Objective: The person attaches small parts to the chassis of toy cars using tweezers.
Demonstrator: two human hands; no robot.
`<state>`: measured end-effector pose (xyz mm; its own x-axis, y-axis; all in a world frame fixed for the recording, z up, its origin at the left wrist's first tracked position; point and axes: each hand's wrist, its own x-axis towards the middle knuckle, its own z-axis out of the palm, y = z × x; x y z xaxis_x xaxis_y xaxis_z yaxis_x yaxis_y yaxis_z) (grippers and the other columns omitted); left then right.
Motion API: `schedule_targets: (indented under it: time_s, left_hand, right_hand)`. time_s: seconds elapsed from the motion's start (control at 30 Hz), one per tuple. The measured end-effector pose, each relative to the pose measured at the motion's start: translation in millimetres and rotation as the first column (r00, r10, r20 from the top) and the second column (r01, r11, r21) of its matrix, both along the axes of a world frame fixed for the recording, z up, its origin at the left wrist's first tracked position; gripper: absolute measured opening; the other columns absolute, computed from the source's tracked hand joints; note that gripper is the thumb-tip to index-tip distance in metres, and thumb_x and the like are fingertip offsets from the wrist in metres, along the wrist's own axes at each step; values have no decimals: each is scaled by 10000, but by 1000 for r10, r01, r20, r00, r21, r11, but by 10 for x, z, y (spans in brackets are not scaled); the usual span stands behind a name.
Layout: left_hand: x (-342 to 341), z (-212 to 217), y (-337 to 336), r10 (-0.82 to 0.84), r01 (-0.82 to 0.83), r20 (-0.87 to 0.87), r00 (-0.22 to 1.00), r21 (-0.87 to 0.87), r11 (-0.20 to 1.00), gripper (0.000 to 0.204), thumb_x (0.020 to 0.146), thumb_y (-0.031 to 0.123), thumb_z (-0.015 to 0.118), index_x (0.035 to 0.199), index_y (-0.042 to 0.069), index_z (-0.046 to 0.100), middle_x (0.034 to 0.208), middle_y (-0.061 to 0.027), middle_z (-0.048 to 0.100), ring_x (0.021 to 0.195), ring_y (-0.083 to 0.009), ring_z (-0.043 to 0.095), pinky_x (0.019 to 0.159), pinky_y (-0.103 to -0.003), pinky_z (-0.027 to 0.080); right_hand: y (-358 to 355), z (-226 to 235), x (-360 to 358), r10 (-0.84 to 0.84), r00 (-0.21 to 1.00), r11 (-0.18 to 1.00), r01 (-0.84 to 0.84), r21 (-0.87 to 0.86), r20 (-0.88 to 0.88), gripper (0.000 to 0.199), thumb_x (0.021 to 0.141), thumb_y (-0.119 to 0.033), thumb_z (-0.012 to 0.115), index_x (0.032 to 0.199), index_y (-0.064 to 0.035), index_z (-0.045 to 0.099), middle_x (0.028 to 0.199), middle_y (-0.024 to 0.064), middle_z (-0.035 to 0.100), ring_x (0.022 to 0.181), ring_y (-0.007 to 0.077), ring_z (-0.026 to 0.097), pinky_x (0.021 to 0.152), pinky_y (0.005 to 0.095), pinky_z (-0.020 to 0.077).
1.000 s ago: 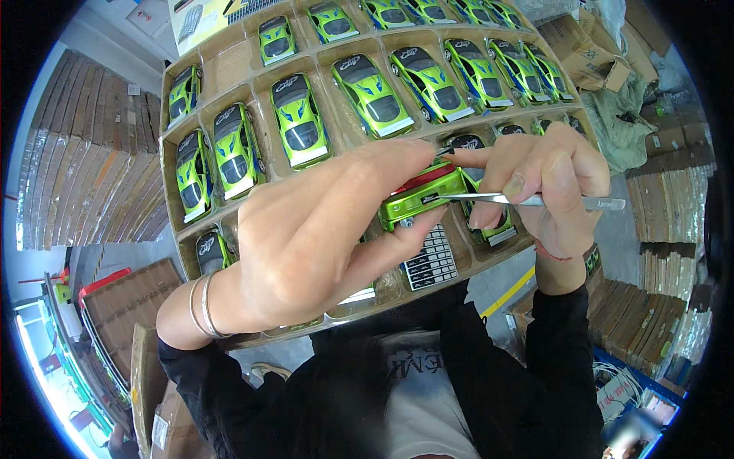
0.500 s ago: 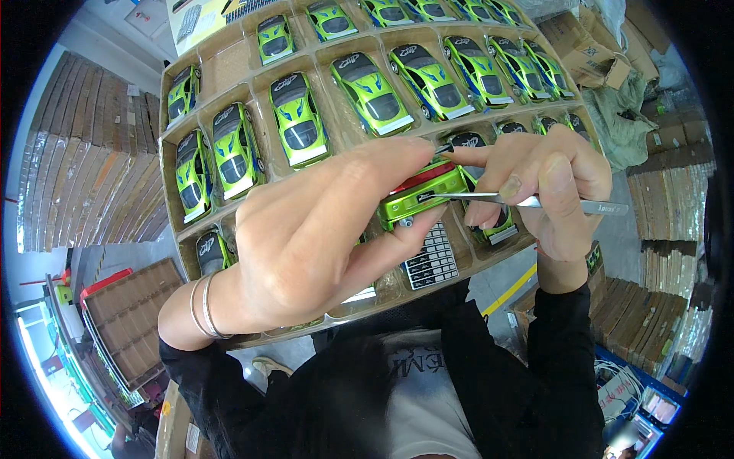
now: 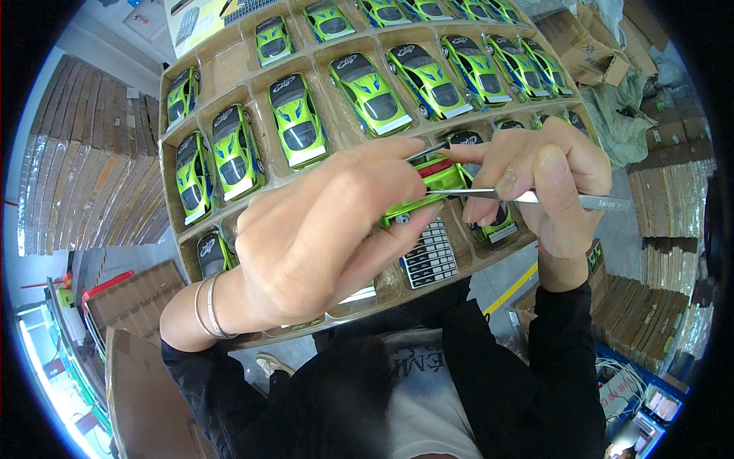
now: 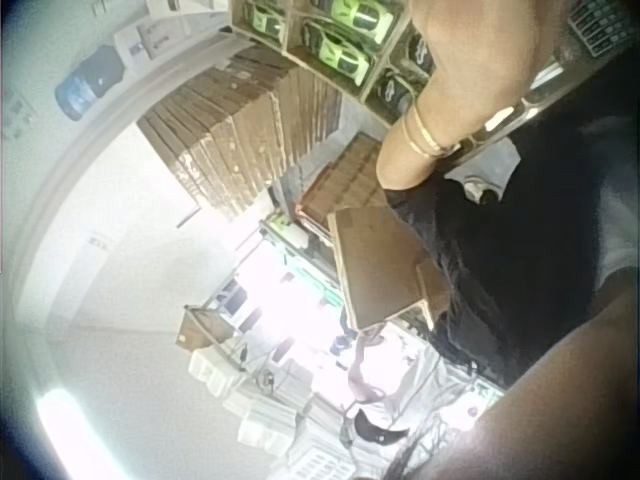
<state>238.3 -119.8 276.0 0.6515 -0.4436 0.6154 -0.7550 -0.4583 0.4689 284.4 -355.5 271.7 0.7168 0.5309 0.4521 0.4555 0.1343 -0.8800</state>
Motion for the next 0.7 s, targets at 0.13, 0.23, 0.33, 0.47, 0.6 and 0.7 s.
schedule_targets:
  time_s: [0.13, 0.23, 0.33, 0.47, 0.6, 0.7]
  left_hand:
    - [8, -59, 28, -12, 11, 38, 999, 23, 1000, 409, 731, -38, 834, 1044, -38, 571, 1003, -211, 694, 994, -332, 709, 764, -361, 594]
    - [10, -50, 21, -8, 7, 45, 999, 16, 1000, 384, 723, -43, 835, 1017, -32, 589, 980, -201, 692, 996, -348, 707, 759, -362, 594]
    - [15, -60, 23, -26, 24, 77, 997, 19, 1000, 367, 716, -35, 841, 995, -20, 605, 1017, -224, 692, 988, -352, 708, 756, -363, 594]
    - [29, -101, 28, -21, 23, 88, 996, -12, 1000, 365, 716, -13, 848, 993, -12, 610, 1087, -268, 678, 960, -347, 713, 747, -368, 597]
    - [66, -109, 27, -42, 42, 182, 982, 8, 999, 368, 714, 6, 855, 993, -7, 615, 1082, -279, 678, 916, -328, 725, 715, -354, 604]
    - [62, -64, 35, -17, 13, 159, 987, 28, 1000, 359, 717, 19, 857, 993, -3, 629, 1058, -270, 689, 888, -314, 732, 700, -340, 607]
  right_hand:
    - [23, -3, -14, -19, 1000, 1000, 19, 2, -19, 367, 1060, -295, 409, 840, -39, 553, 680, 138, 610, 595, 188, 631, 945, 521, 530]
    - [23, 9, -10, -19, 1000, 1000, 19, 1, -5, 372, 1060, -297, 409, 834, -39, 553, 674, 135, 607, 593, 190, 634, 942, 523, 531]
    - [23, 18, -9, -24, 1000, 1000, 24, 2, -1, 376, 1058, -304, 412, 830, -40, 554, 674, 135, 607, 591, 192, 636, 944, 521, 530]
    - [29, 20, -12, -31, 999, 999, 31, -12, -14, 378, 1057, -306, 411, 825, -41, 549, 667, 141, 604, 586, 195, 637, 943, 522, 531]
    - [20, 23, 2, -18, 998, 1000, 20, 20, -64, 371, 1057, -300, 404, 829, -38, 533, 662, 144, 600, 576, 195, 629, 925, 512, 540]
    - [9, 32, 56, 16, 993, 997, -8, 73, -120, 361, 1059, -293, 396, 836, -32, 511, 659, 144, 596, 565, 194, 616, 901, 500, 554]
